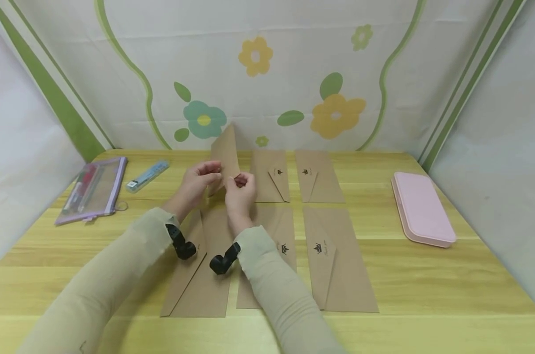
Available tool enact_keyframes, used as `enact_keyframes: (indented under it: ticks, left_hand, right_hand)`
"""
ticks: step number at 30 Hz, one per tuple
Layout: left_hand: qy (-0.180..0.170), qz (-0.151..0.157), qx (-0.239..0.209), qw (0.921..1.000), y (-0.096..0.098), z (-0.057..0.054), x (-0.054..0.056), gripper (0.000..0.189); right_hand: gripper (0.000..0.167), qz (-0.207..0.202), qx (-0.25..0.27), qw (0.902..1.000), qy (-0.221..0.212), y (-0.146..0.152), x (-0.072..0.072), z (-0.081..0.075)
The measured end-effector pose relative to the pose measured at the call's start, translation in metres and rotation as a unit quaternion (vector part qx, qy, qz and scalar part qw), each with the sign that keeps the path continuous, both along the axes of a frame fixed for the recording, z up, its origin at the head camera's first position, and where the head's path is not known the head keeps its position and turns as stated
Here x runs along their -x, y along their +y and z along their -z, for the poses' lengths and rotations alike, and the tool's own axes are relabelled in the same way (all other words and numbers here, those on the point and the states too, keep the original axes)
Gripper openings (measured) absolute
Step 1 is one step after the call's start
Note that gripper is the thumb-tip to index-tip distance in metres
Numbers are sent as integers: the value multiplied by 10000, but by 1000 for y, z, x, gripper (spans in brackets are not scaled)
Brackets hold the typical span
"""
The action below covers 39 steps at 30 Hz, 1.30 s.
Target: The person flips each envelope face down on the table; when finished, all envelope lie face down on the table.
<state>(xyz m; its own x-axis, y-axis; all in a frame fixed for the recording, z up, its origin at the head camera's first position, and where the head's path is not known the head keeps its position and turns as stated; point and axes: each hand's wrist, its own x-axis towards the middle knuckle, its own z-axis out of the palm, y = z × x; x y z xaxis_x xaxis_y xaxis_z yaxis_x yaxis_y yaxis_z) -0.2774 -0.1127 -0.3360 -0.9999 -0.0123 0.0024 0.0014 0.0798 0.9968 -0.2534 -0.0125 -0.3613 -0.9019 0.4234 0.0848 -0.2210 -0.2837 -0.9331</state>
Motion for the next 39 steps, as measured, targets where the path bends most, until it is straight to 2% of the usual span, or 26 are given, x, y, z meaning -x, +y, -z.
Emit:
enact_keyframes:
  ticks: [4,7,10,14,18,21,24,26,29,31,34,39]
  left_hand:
    - [-219,-490,-136,9985,-6,9,0,39]
    - [-267,-821,-324,9957,-10,15,0,41]
    - [-285,-938,-536,9937,-13,18,0,43]
    - [-364,-948,-860,9911,-15,19,-2,47]
    - [-378,-971,-1021,9893,-17,20,-2,50]
    - [-363,-1045,-1064,9881,-20,21,-1,52]
    - [-413,-1115,-1104,9868,-24,23,0,52]
    - [-473,-1100,-1030,9875,-28,24,1,52]
    - [-617,-976,-882,9894,-33,25,2,52]
    - [-703,-848,-692,9915,-36,26,2,53]
    - [-837,-661,-539,9928,-40,27,2,55]
    - [-958,-486,-349,9936,-43,29,1,56]
  right_hand:
    - [22,-40,778,9969,-80,-1,1,-1]
    - [25,-59,1345,9908,-104,-1,3,-2]
    - [28,-50,1728,9847,-232,0,5,-2]
    - [29,-71,1998,9787,-469,0,6,-2]
    - [29,-270,2015,9763,-744,2,5,-3]
    - [48,-709,1514,9806,-1026,7,3,-3]
    - [69,-1258,246,9834,-1287,15,2,-3]
    - [76,-1553,-752,9751,-1394,20,3,-4]
    - [79,-1888,-1903,9506,-1562,27,6,-6]
    - [82,-2127,-2232,9361,-1693,30,8,-7]
    - [84,-2437,-2419,9201,-1886,34,10,-5]
    - [82,-2676,-2551,9073,-2002,38,10,0]
